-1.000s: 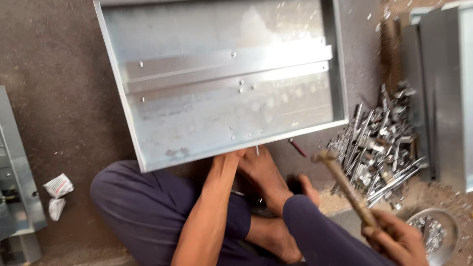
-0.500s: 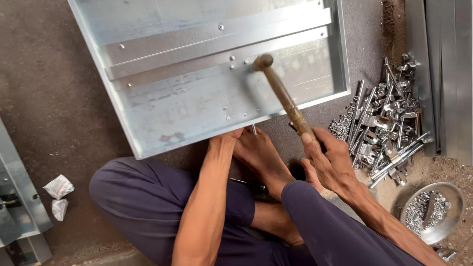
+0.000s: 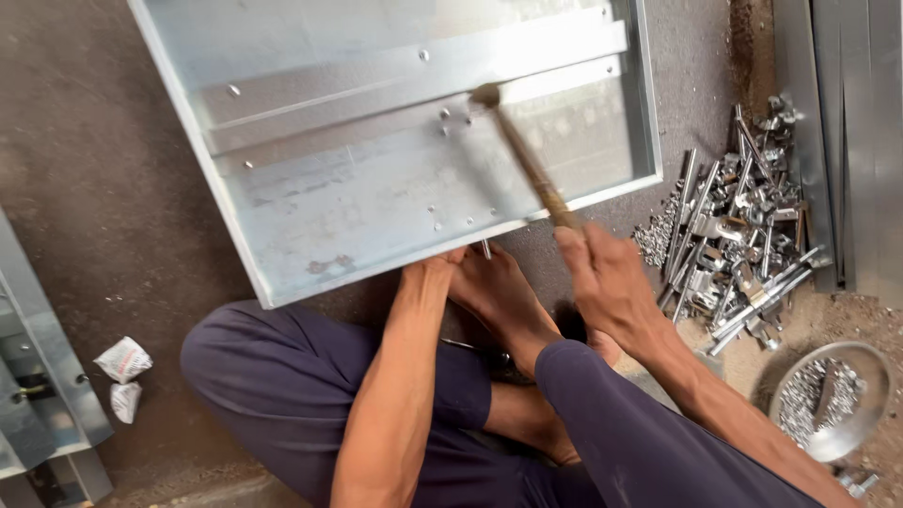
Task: The person assembles metal components by hammering rivets into pre-drilled holes on a metal panel and attaching a latch mechanism using a metal rod.
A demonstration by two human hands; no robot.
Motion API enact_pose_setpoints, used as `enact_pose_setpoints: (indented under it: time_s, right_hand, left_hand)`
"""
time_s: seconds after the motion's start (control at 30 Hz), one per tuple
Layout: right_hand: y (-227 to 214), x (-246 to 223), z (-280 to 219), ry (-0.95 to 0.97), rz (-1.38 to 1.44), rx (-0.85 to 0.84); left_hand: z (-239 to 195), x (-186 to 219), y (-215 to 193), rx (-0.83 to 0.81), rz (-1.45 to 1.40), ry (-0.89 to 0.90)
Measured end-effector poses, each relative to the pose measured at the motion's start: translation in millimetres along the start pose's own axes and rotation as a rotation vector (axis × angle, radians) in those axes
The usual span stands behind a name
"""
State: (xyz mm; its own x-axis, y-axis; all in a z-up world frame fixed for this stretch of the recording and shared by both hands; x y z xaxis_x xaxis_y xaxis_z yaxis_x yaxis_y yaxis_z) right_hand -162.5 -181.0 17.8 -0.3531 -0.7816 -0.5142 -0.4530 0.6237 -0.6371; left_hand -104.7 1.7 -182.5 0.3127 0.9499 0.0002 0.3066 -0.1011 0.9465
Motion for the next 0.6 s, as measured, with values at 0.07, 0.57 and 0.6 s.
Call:
enact_pose_setpoints:
  time_s: [0.07, 0.57, 0.6]
  right_hand:
    - [-10.9, -4.5, -3.3, -0.119, 0.056, 0.111]
    - [17.2, 62.0, -16.9, -0.299, 0.497, 0.086]
    - [11.0, 55.7, -12.7, -0.283, 0.353, 0.137]
  left_hand:
    - [8.1, 3.9, 5.9, -0.016, 0.003, 0.005]
    - [0.0, 1.5, 3.6, -0.013, 0.030, -0.017]
    - [3.8, 1.8, 9.4, -0.023, 0.031, -0.019]
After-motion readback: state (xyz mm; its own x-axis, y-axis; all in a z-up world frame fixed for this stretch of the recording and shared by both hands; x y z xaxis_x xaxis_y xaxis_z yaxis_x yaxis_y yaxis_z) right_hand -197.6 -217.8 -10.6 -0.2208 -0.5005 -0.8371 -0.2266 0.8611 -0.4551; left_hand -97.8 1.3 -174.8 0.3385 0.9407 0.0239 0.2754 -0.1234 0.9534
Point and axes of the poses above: each hand's wrist, its own z-axis towards the middle knuckle, its own y-axis out of the palm, x = y × z, the point moved 1 cm from there along z, towards the middle knuckle, and after that the axes turned 9 degrees about -x, right-handed, at the moved point
